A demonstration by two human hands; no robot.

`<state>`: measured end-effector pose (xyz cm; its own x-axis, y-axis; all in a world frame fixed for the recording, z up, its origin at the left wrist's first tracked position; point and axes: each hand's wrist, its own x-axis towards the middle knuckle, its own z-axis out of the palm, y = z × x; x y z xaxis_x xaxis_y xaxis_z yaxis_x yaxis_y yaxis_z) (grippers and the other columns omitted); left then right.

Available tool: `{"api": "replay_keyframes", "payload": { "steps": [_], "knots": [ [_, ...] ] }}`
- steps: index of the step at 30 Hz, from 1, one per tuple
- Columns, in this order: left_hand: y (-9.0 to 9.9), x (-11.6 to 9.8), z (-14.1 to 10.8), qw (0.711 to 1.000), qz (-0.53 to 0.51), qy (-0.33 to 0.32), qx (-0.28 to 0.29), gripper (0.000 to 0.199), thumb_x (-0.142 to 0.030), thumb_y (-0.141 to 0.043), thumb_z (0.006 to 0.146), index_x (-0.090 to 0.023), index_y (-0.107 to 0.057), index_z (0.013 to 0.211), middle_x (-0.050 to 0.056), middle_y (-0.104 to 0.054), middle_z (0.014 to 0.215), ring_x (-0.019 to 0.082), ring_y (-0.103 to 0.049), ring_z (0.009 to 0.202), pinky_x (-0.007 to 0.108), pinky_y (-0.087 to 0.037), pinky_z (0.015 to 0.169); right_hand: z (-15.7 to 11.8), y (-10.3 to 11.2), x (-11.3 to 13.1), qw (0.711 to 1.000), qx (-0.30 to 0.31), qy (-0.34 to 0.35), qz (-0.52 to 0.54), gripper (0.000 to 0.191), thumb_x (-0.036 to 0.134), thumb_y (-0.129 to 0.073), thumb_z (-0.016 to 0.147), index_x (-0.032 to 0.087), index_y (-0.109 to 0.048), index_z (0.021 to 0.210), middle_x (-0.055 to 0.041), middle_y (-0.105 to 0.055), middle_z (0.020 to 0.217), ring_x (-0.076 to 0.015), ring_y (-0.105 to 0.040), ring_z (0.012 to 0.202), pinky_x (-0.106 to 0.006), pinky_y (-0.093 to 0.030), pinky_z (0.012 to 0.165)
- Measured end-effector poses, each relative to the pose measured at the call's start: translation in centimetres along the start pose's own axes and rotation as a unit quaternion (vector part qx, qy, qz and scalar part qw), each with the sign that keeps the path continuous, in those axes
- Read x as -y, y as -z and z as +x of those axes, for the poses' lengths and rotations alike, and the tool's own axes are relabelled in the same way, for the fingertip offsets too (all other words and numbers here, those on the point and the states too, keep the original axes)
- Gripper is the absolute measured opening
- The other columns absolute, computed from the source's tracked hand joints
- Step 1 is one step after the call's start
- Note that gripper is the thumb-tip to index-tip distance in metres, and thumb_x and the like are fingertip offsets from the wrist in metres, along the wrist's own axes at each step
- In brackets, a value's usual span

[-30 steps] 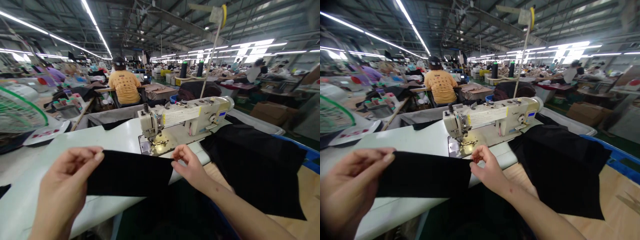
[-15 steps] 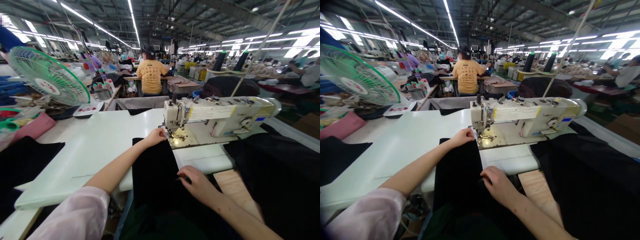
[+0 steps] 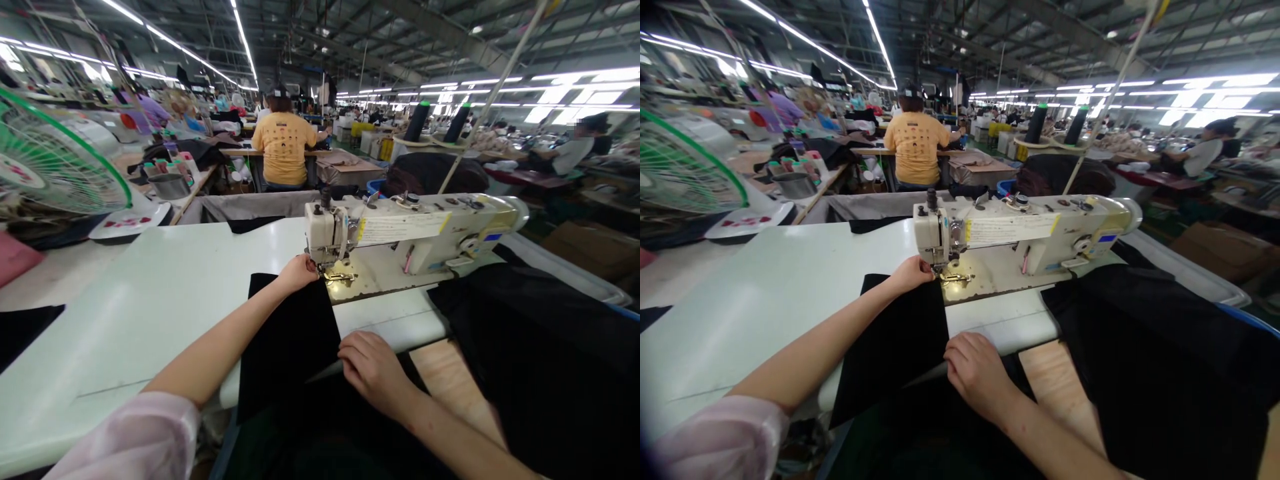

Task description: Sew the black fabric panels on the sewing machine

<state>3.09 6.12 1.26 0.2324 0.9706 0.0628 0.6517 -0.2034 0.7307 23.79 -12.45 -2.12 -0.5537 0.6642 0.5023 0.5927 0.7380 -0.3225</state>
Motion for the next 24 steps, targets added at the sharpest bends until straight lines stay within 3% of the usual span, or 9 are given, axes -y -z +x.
{"api": "replay_keyframes", "payload": {
  "steps": [9,12,14,16,17,18,20,22,24],
  "knots": [
    [0.1,-0.5,0.0,0.996,0.081,0.010,-0.021,0.013,-0.012,-0.067,0.069,-0.017,-0.059,0.078,-0.002,-0.063,0.066,0.017,-0.061,0.064,0.026,-0.046,0.061,0.1,-0.5,-0.2,1.000,-0.003,0.002,0.017,0.020,0.003,-0.052,0.086,0.018,-0.061,0.098,-0.0072,-0.068,0.094,-0.0224,-0.062,0.090,-0.038,-0.053,0.080],
    [0.0,-1.6,-2.1,0.988,0.133,0.009,-0.077,0.016,-0.013,-0.063,0.078,-0.014,-0.060,0.093,0.010,-0.068,0.091,0.026,-0.064,0.089,0.037,-0.050,0.080,0.0,-0.3,-0.1,1.000,-0.002,0.014,0.013,0.022,0.004,-0.050,0.088,0.018,-0.062,0.100,-0.0083,-0.069,0.097,-0.0226,-0.063,0.092,-0.039,-0.054,0.081],
    [-0.4,-2.7,-5.2,0.981,0.162,-0.004,-0.106,0.020,-0.014,-0.060,0.082,-0.014,-0.059,0.102,0.016,-0.065,0.108,0.030,-0.060,0.106,0.045,-0.047,0.093,-0.2,0.0,0.0,1.000,0.003,0.022,0.007,0.025,0.003,-0.049,0.088,0.016,-0.063,0.104,-0.0096,-0.070,0.101,-0.0233,-0.063,0.096,-0.040,-0.054,0.085],
    [-1.1,-3.4,-9.4,0.978,0.186,-0.066,-0.069,0.015,-0.016,-0.060,0.085,-0.016,-0.061,0.101,0.013,-0.064,0.111,0.029,-0.059,0.108,0.045,-0.047,0.095,-0.4,0.3,0.1,1.000,0.011,0.029,0.000,0.029,0.002,-0.050,0.087,0.014,-0.064,0.109,-0.0114,-0.070,0.106,-0.0244,-0.062,0.101,-0.042,-0.054,0.090],
    [-1.5,-3.5,-11.6,0.971,0.202,-0.124,-0.020,0.011,-0.017,-0.059,0.087,-0.018,-0.062,0.097,0.011,-0.065,0.107,0.027,-0.061,0.104,0.043,-0.049,0.093,-0.5,0.5,0.1,0.999,0.017,0.031,-0.002,0.031,0.002,-0.050,0.086,0.013,-0.064,0.111,-0.0122,-0.070,0.109,-0.0247,-0.062,0.103,-0.043,-0.054,0.092],
    [-1.9,-3.3,-13.7,0.958,0.209,-0.191,0.032,0.011,-0.016,-0.056,0.089,-0.019,-0.064,0.097,0.009,-0.066,0.107,0.025,-0.062,0.102,0.040,-0.051,0.092,-0.6,0.6,0.1,0.999,0.022,0.032,-0.004,0.033,0.002,-0.050,0.085,0.013,-0.064,0.113,-0.0127,-0.070,0.111,-0.0249,-0.061,0.104,-0.043,-0.053,0.093],
    [-2.5,-2.6,-17.0,0.927,0.229,-0.286,0.077,0.025,-0.010,-0.052,0.089,-0.019,-0.065,0.108,0.010,-0.068,0.115,0.025,-0.062,0.108,0.039,-0.053,0.093,-0.7,0.8,0.2,0.999,0.032,0.033,-0.006,0.035,0.002,-0.050,0.085,0.013,-0.064,0.116,-0.0129,-0.069,0.113,-0.0246,-0.062,0.105,-0.044,-0.053,0.096],
    [-2.8,-1.7,-18.6,0.907,0.248,-0.331,0.078,0.039,-0.006,-0.051,0.087,-0.017,-0.061,0.123,0.012,-0.066,0.127,0.027,-0.060,0.117,0.042,-0.053,0.098,-0.5,0.9,0.1,0.999,0.041,0.029,-0.005,0.035,0.003,-0.049,0.087,0.014,-0.064,0.116,-0.0122,-0.069,0.114,-0.0242,-0.062,0.106,-0.044,-0.052,0.097],
    [-2.7,-1.0,-18.5,0.897,0.262,-0.348,0.079,0.045,-0.006,-0.051,0.085,-0.014,-0.059,0.129,0.014,-0.064,0.132,0.029,-0.059,0.120,0.044,-0.053,0.101,-0.1,0.8,-0.2,0.999,0.047,0.023,-0.001,0.034,0.004,-0.049,0.088,0.015,-0.065,0.115,-0.0113,-0.069,0.113,-0.0243,-0.062,0.106,-0.044,-0.052,0.097]
  ]
}}
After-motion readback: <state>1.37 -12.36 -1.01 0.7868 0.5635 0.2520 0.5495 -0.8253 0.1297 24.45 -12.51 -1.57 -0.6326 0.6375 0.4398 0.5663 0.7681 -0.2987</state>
